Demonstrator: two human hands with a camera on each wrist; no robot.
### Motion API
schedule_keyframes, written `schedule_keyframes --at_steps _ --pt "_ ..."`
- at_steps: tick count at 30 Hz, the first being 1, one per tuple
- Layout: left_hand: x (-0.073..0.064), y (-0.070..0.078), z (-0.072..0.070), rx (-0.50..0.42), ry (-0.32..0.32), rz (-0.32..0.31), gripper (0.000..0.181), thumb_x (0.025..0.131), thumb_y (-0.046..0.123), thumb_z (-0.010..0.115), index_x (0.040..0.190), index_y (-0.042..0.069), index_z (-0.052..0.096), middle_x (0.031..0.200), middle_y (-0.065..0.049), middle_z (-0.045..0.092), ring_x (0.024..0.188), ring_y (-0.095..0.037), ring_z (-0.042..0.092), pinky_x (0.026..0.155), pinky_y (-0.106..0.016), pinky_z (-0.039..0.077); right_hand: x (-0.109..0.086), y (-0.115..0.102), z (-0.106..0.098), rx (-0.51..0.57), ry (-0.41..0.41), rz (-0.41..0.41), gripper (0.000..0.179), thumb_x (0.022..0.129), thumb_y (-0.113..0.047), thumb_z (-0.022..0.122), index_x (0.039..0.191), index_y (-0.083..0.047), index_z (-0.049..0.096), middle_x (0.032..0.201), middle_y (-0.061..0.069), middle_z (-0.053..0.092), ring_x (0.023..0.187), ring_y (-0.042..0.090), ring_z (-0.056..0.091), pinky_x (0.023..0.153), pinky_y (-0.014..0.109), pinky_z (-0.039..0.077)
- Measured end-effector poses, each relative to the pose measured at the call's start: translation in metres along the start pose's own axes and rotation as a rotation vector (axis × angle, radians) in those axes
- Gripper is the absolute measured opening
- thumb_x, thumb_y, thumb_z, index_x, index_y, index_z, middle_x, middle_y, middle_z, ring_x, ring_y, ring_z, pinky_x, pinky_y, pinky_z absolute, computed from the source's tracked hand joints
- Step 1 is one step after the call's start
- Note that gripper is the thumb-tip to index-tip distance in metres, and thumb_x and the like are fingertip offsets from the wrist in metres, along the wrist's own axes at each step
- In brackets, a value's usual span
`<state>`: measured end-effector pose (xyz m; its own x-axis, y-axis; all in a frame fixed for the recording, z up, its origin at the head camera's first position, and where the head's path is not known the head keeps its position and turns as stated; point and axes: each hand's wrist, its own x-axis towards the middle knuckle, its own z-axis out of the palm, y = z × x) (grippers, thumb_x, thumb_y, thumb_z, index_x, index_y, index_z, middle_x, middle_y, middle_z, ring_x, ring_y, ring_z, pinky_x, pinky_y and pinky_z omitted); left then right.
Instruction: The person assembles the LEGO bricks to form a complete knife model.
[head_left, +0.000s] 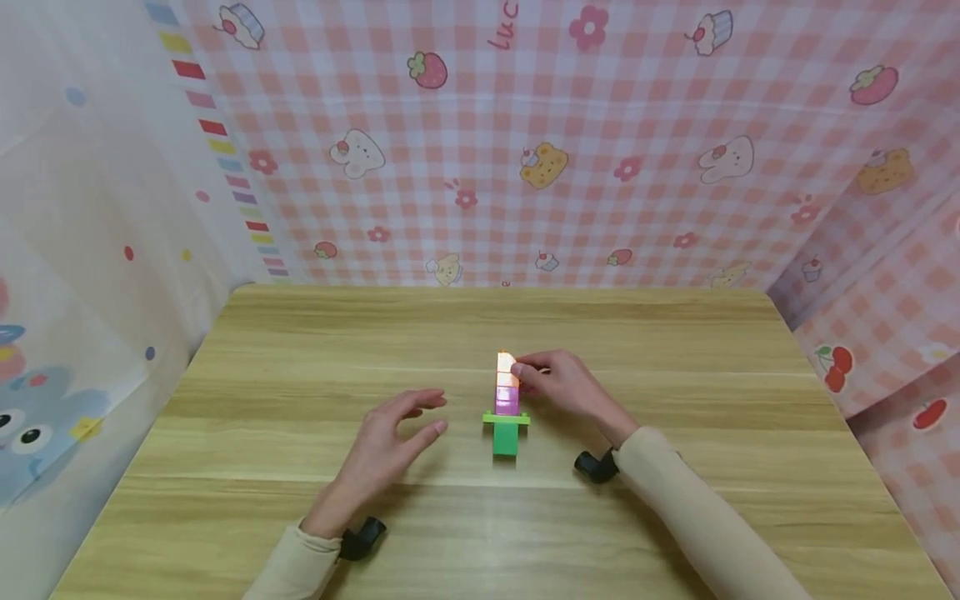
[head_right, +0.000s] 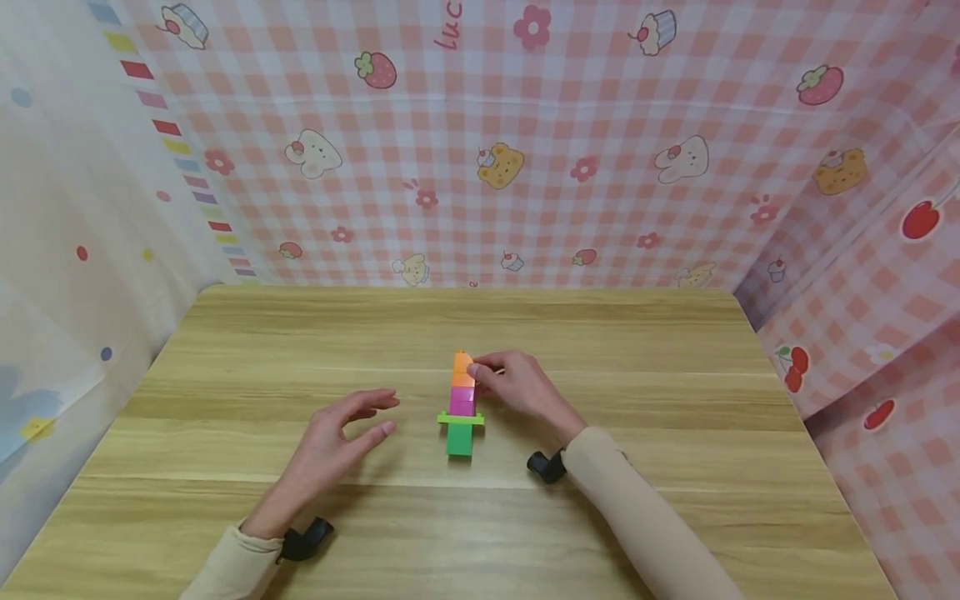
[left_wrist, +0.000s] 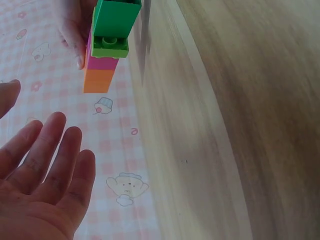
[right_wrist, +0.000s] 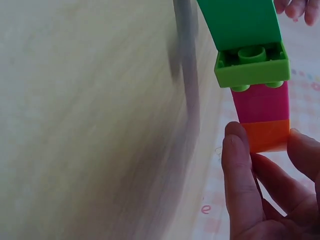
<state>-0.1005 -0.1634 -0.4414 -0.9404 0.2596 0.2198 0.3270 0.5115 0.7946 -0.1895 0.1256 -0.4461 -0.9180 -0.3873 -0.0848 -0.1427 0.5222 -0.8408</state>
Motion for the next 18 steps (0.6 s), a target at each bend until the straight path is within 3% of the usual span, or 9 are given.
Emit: schedule_keyframes --at_steps 12,18 --pt "-0.002 -0.002 -0.001 -0.001 -0.023 0.011 0.040 0.096 0.016 0.076 0.131 0.002 0.066 0.124 -0.005 0.073 0.116 -0.024 0.066 0.100 -0.045 0.055 0.010 0.006 0.000 0.151 -0.094 0.097 0.039 0.108 -0.024 0.059 0.129 0.009 0.066 0.111 0.016 0.074 0.098 0.023 0.073 0.086 0.034 0.061" --pt "-0.002 -0.004 -0.002 0.003 -0.024 0.015 0.039 0.096 0.017 0.076 0.131 0.003 0.067 0.125 -0.005 0.073 0.116 -0.025 0.066 0.100 -0.046 0.055 0.012 0.008 0.002 0.174 -0.113 0.139 0.037 0.108 -0.022 0.059 0.128 0.009 0.067 0.112 0.016 0.073 0.095 0.023 0.071 0.087 0.034 0.061"
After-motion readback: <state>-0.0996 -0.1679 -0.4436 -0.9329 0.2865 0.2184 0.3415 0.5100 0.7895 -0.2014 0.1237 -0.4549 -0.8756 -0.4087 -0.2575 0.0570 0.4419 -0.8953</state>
